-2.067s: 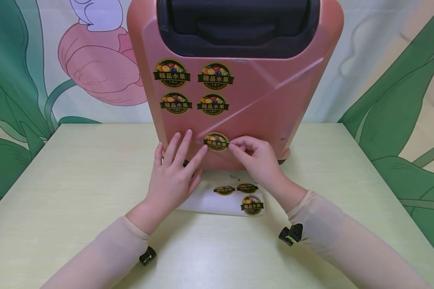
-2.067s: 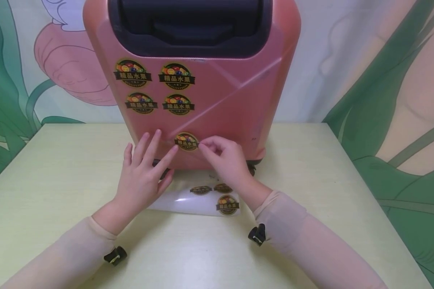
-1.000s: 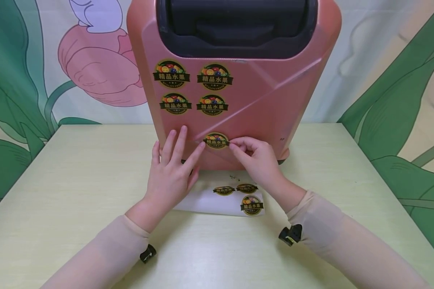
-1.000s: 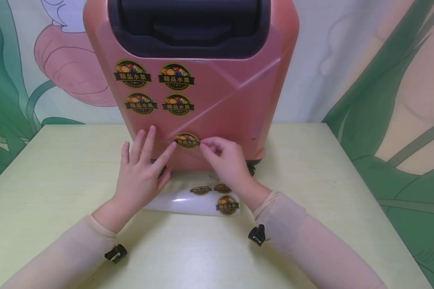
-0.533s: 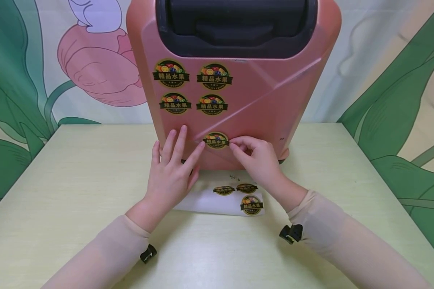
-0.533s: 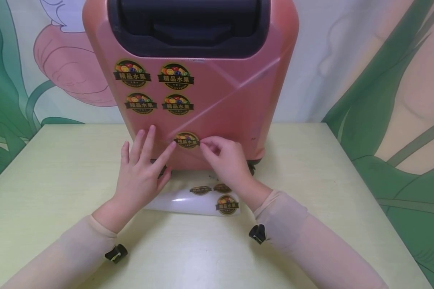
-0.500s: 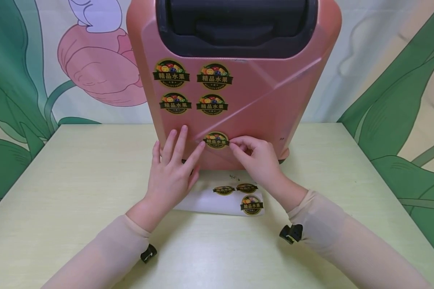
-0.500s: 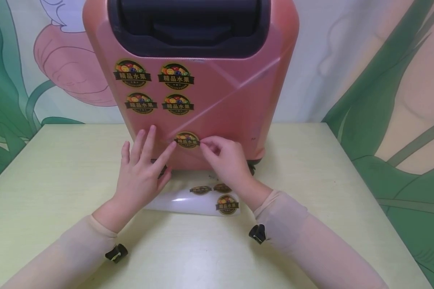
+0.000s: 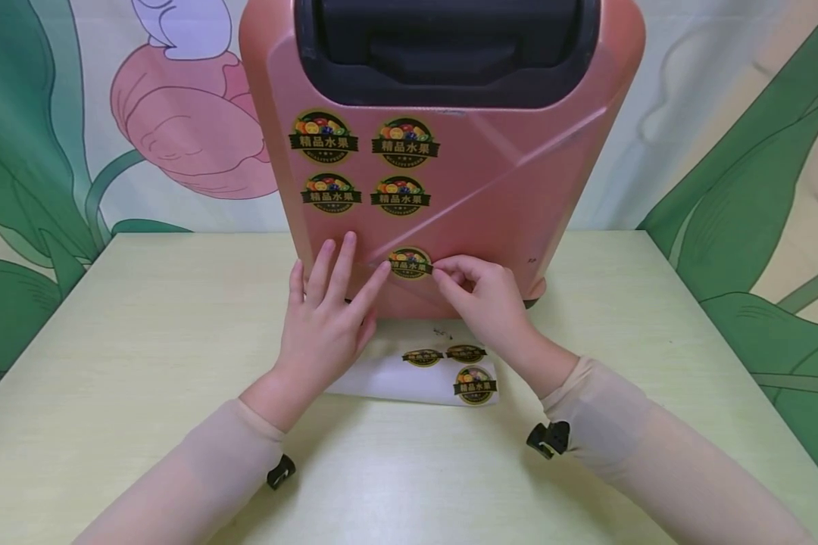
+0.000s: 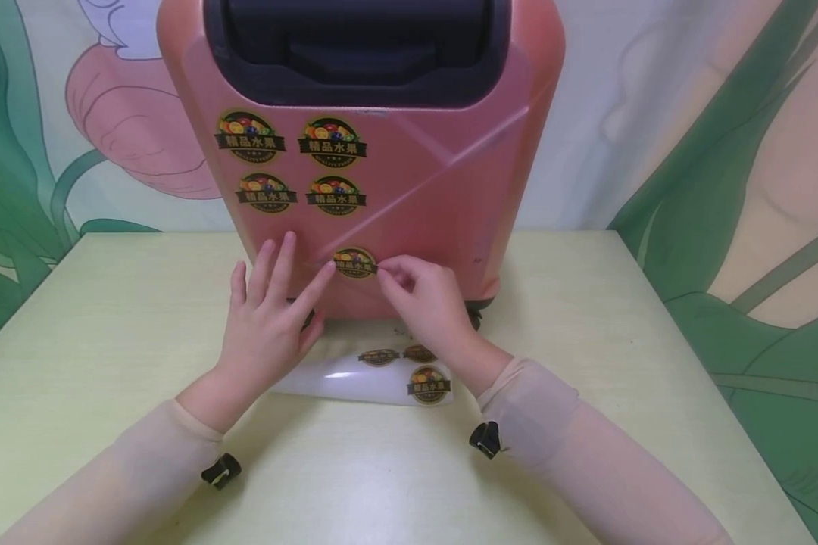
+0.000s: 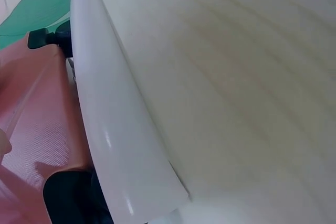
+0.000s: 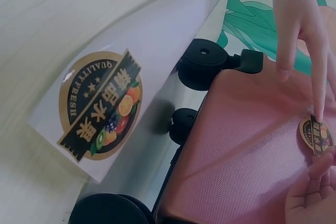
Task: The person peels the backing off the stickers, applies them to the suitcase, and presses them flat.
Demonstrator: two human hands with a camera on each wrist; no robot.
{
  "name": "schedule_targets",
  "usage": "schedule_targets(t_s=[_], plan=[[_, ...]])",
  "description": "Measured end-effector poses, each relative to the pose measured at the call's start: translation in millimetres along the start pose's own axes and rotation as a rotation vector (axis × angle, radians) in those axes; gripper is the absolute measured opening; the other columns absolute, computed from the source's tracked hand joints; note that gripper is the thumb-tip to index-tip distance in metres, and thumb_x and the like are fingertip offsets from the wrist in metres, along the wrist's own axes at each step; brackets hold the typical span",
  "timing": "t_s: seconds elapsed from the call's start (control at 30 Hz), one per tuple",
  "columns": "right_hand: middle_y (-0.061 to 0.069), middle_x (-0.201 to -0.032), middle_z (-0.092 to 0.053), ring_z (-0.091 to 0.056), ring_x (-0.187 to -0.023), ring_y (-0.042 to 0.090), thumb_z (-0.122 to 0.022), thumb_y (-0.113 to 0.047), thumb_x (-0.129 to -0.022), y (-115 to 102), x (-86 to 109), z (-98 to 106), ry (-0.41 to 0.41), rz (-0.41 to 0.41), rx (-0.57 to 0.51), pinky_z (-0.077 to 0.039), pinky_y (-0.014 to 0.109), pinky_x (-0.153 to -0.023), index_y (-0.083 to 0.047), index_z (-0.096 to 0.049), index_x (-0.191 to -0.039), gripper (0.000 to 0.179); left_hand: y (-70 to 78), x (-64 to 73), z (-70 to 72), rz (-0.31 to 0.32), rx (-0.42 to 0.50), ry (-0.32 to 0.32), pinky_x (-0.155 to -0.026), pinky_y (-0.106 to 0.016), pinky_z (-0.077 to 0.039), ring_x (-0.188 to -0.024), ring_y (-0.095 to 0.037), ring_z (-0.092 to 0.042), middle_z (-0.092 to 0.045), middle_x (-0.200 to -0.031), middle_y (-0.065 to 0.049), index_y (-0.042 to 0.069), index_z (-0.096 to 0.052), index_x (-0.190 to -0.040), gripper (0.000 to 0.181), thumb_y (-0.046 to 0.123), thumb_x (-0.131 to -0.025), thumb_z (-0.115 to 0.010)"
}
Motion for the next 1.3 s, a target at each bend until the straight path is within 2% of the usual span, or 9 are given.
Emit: schedule_targets(t_s=[0.23, 0.4, 0.67, 0.77, 0.83, 1.0, 1.07, 1.17, 1.3], plan=[[0.000, -0.065, -0.057, -0.047, -0.057, 0.013, -0.063, -0.011, -0.088, 0, -0.7, -1, 0.014, 0.028, 0.016, -0.038, 0.024, -0.053, -0.003, -0.070, -0.091, 0.011, 1.0, -3.4, 0.2, -0.007, -0.009, 0.027, -0.102, -0.062, -0.017, -0.138, -0.035, -0.015, -0.018, -0.152, -0.018, 0.020, -0.045, -0.139, 0.063, 0.022, -0.080, -0.067], [-0.001, -0.067, -0.061, -0.049, -0.057, 0.012, -0.063, -0.013, -0.088, -2, -0.2, 0, 0.026, 0.059, 0.092, -0.041, 0.025, -0.054, -0.005, -0.071, -0.092, 0.012, 0.1, -3.5, 0.3, -0.006, -0.009, 0.022, -0.102, -0.062, -0.016, -0.138, -0.034, -0.015, -0.019, -0.151, -0.018, 0.020, -0.045, -0.138, 0.063, 0.022, -0.080, -0.067], [0.000, -0.076, -0.067, -0.051, -0.054, 0.013, -0.063, -0.017, -0.088, -18, 2.7, 4, 0.102, 0.229, 0.441, -0.042, 0.030, -0.048, -0.009, -0.072, -0.090, 0.013, -0.9, -2.5, -2.1, -0.001, 0.000, 0.015, -0.103, -0.061, -0.015, -0.138, -0.034, -0.014, -0.019, -0.152, -0.017, 0.020, -0.046, -0.138, 0.061, 0.023, -0.081, -0.067], [0.001, -0.075, -0.067, -0.053, -0.053, 0.014, -0.062, -0.017, -0.087, -22, 2.4, 7, 0.145, 0.288, 0.503, -0.042, 0.031, -0.044, -0.009, -0.072, -0.088, 0.012, -0.5, -2.6, -2.5, 0.000, 0.000, 0.009, -0.103, -0.061, -0.015, -0.138, -0.035, -0.015, -0.019, -0.151, -0.017, 0.019, -0.045, -0.138, 0.061, 0.023, -0.082, -0.066], [0.003, -0.075, -0.066, -0.055, -0.055, 0.015, -0.061, -0.014, -0.087, -28, 0.1, 15, 0.201, 0.382, 0.495, -0.043, 0.031, -0.045, -0.007, -0.071, -0.088, 0.013, 0.1, -2.7, -3.0, -0.008, -0.001, 0.001, -0.103, -0.061, -0.016, -0.138, -0.035, -0.015, -0.019, -0.151, -0.018, 0.018, -0.044, -0.139, 0.061, 0.024, -0.082, -0.065], [0.013, -0.093, -0.065, -0.059, -0.081, 0.027, -0.058, -0.008, -0.085, -59, -15.2, 49, 0.397, 0.707, 0.376, -0.046, 0.039, -0.071, 0.000, -0.068, -0.100, 0.020, -2.4, -2.9, -3.1, -0.061, 0.002, 0.016, -0.103, -0.061, -0.017, -0.137, -0.035, -0.019, -0.023, -0.150, -0.018, 0.016, -0.045, -0.138, 0.060, 0.022, -0.082, -0.065], [0.015, -0.108, -0.062, -0.055, -0.099, 0.032, -0.058, -0.009, -0.085, -74, -24.5, 61, 0.443, 0.773, 0.397, -0.041, 0.044, -0.085, -0.001, -0.065, -0.109, 0.026, -4.6, -2.7, -3.1, -0.090, 0.008, 0.025, -0.103, -0.061, -0.017, -0.137, -0.034, -0.020, -0.024, -0.150, -0.017, 0.016, -0.045, -0.138, 0.061, 0.021, -0.081, -0.067], [0.015, -0.128, -0.053, -0.045, -0.121, 0.031, -0.057, -0.016, -0.088, -89, -39.2, 72, 0.421, 0.764, 0.533, -0.027, 0.048, -0.102, -0.002, -0.058, -0.123, 0.037, -6.4, -2.0, -5.4, -0.144, 0.004, 0.009, -0.104, -0.060, -0.016, -0.138, -0.033, -0.020, -0.026, -0.150, -0.015, 0.013, -0.043, -0.140, 0.065, 0.020, -0.080, -0.069], [0.015, -0.139, -0.044, -0.030, -0.133, 0.029, -0.055, -0.025, -0.091, -94, -51.9, 75, 0.337, 0.682, 0.719, -0.010, 0.052, -0.109, -0.004, -0.047, -0.134, 0.049, -4.9, -2.0, -11.9, -0.223, -0.044, -0.036, -0.105, -0.058, -0.017, -0.138, -0.030, -0.022, -0.028, -0.150, -0.011, 0.009, -0.038, -0.143, 0.067, 0.023, -0.084, -0.066]])
Point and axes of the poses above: each hand's wrist, its own x-axis away from the middle knuckle, its own z-axis out of the back of the hand, y = z × x, the point moved 4 cm from there along -x, towards the middle knuckle
